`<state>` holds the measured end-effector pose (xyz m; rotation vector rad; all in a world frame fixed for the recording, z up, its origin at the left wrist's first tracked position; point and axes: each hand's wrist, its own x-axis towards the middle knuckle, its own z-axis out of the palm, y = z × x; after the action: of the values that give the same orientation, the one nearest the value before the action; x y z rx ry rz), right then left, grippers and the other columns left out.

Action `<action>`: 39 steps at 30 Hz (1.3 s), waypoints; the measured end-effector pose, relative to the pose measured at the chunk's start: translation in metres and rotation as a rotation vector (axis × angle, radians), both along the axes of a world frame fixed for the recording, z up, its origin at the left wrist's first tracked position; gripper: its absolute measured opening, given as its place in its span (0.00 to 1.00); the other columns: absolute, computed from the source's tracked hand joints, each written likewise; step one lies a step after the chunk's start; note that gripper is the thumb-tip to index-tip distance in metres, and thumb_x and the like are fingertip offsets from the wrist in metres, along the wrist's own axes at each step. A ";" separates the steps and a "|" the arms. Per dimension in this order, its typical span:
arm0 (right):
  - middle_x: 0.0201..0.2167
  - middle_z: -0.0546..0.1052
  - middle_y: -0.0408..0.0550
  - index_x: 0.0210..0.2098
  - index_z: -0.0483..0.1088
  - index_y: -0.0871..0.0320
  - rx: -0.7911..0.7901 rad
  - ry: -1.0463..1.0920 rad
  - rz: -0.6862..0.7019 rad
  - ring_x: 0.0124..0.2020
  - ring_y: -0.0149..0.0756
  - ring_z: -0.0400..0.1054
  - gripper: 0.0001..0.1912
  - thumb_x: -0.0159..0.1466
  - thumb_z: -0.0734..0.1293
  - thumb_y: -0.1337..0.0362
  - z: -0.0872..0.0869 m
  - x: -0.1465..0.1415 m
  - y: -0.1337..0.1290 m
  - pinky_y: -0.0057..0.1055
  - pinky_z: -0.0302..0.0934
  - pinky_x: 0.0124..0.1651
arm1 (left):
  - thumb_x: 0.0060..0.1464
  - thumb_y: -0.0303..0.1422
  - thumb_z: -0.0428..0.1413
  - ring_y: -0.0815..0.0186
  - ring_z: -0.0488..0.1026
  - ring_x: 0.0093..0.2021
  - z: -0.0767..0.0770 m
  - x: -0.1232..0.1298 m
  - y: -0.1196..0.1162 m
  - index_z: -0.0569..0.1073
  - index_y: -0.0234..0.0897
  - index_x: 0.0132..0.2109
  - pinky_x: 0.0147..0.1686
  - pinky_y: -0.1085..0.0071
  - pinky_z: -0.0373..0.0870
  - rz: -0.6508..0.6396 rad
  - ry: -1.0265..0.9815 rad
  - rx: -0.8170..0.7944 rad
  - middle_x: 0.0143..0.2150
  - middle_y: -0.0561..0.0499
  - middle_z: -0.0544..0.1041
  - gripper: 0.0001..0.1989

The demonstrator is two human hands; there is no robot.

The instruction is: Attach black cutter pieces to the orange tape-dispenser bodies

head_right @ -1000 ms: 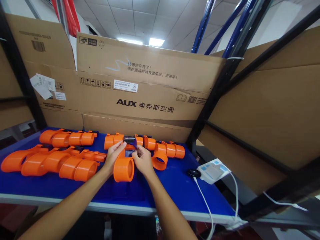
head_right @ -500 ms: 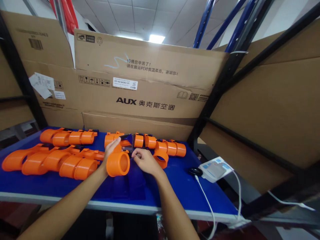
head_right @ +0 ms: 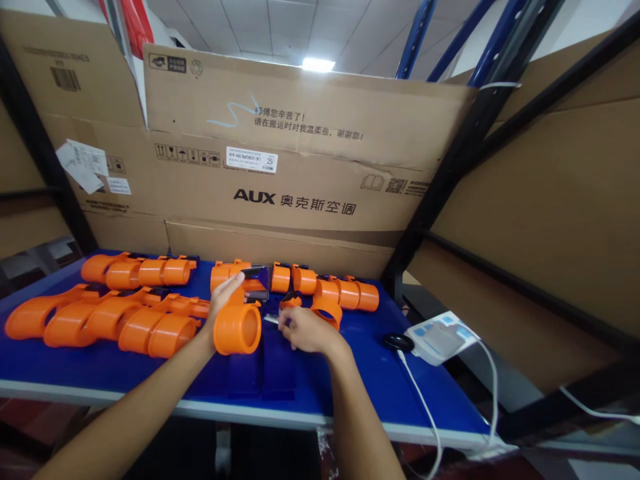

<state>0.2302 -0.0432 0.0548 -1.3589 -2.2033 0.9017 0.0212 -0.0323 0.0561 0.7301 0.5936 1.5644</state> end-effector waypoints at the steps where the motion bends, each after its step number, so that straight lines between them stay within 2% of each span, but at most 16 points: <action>1: 0.15 0.73 0.39 0.31 0.73 0.56 0.004 -0.014 0.000 0.16 0.30 0.65 0.06 0.60 0.64 0.69 0.000 -0.001 0.000 0.23 0.52 0.21 | 0.40 0.46 0.72 0.71 0.71 0.23 0.001 0.000 -0.001 0.77 0.34 0.37 0.25 0.76 0.69 0.002 0.002 0.005 0.25 0.56 0.74 0.23; 5: 0.15 0.73 0.38 0.28 0.72 0.56 0.040 -0.026 0.027 0.16 0.29 0.64 0.08 0.56 0.63 0.73 -0.001 -0.004 0.000 0.24 0.50 0.21 | 0.41 0.45 0.71 0.72 0.70 0.22 0.002 0.000 -0.003 0.76 0.34 0.34 0.24 0.76 0.68 0.005 0.001 0.006 0.24 0.56 0.73 0.21; 10: 0.18 0.73 0.40 0.24 0.72 0.56 0.201 -0.016 -0.015 0.19 0.29 0.63 0.07 0.55 0.65 0.72 0.002 -0.008 -0.001 0.26 0.48 0.23 | 0.43 0.44 0.71 0.71 0.70 0.22 0.005 0.000 -0.008 0.76 0.34 0.34 0.24 0.76 0.68 -0.005 0.001 0.019 0.24 0.56 0.73 0.20; 16: 0.23 0.74 0.42 0.29 0.74 0.58 0.251 -0.074 0.002 0.24 0.31 0.65 0.07 0.61 0.64 0.70 0.007 -0.012 -0.001 0.26 0.52 0.27 | 0.43 0.45 0.71 0.67 0.75 0.32 0.004 0.000 -0.008 0.79 0.33 0.40 0.31 0.75 0.70 0.045 0.042 0.054 0.31 0.51 0.79 0.22; 19: 0.26 0.75 0.43 0.31 0.73 0.58 0.282 -0.052 0.028 0.27 0.32 0.67 0.07 0.62 0.63 0.71 0.007 -0.017 0.000 0.26 0.55 0.29 | 0.44 0.45 0.70 0.69 0.73 0.29 -0.002 -0.002 -0.003 0.80 0.33 0.42 0.29 0.76 0.68 0.071 0.097 0.062 0.29 0.52 0.77 0.23; 23: 0.26 0.75 0.42 0.42 0.72 0.57 0.382 0.120 -0.030 0.26 0.32 0.67 0.09 0.68 0.62 0.63 0.006 -0.026 0.002 0.26 0.57 0.29 | 0.46 0.47 0.68 0.72 0.69 0.24 -0.009 -0.003 0.005 0.79 0.33 0.46 0.24 0.76 0.65 0.060 0.194 0.077 0.28 0.54 0.75 0.25; 26: 0.27 0.76 0.42 0.55 0.68 0.58 0.462 0.227 -0.091 0.24 0.33 0.67 0.17 0.70 0.63 0.56 0.004 -0.032 0.003 0.27 0.60 0.29 | 0.47 0.47 0.67 0.71 0.71 0.24 -0.012 -0.001 0.007 0.77 0.34 0.51 0.24 0.75 0.65 0.037 0.228 0.110 0.32 0.52 0.76 0.28; 28: 0.32 0.79 0.45 0.59 0.66 0.57 0.517 0.211 -0.116 0.25 0.33 0.69 0.21 0.70 0.64 0.55 0.002 -0.035 0.004 0.27 0.62 0.29 | 0.46 0.46 0.68 0.72 0.70 0.22 -0.013 0.001 0.008 0.76 0.35 0.51 0.22 0.75 0.64 0.054 0.251 0.137 0.32 0.53 0.76 0.28; 31: 0.33 0.80 0.46 0.58 0.69 0.56 0.621 0.144 -0.184 0.27 0.34 0.71 0.21 0.69 0.65 0.55 -0.002 -0.037 0.006 0.28 0.63 0.30 | 0.45 0.45 0.68 0.74 0.69 0.20 -0.014 0.004 0.008 0.75 0.36 0.50 0.20 0.76 0.63 0.065 0.287 0.167 0.33 0.53 0.75 0.27; 34: 0.34 0.81 0.48 0.56 0.71 0.57 0.741 0.109 -0.254 0.29 0.36 0.73 0.19 0.68 0.65 0.58 -0.006 -0.039 0.009 0.29 0.65 0.32 | 0.47 0.45 0.67 0.75 0.67 0.19 -0.016 0.006 0.008 0.74 0.37 0.50 0.19 0.75 0.63 0.011 0.329 0.189 0.35 0.53 0.75 0.26; 39: 0.39 0.80 0.50 0.53 0.72 0.57 0.856 0.082 -0.241 0.35 0.39 0.75 0.16 0.66 0.64 0.62 -0.013 -0.040 0.010 0.31 0.67 0.37 | 0.47 0.44 0.68 0.76 0.64 0.17 -0.017 0.006 0.006 0.75 0.35 0.46 0.17 0.77 0.60 -0.081 0.429 0.184 0.30 0.54 0.75 0.24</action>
<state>0.1900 -0.0331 0.0422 -1.0758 -1.9279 -0.0972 0.0271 -0.0258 0.0392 1.2319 0.7270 1.4051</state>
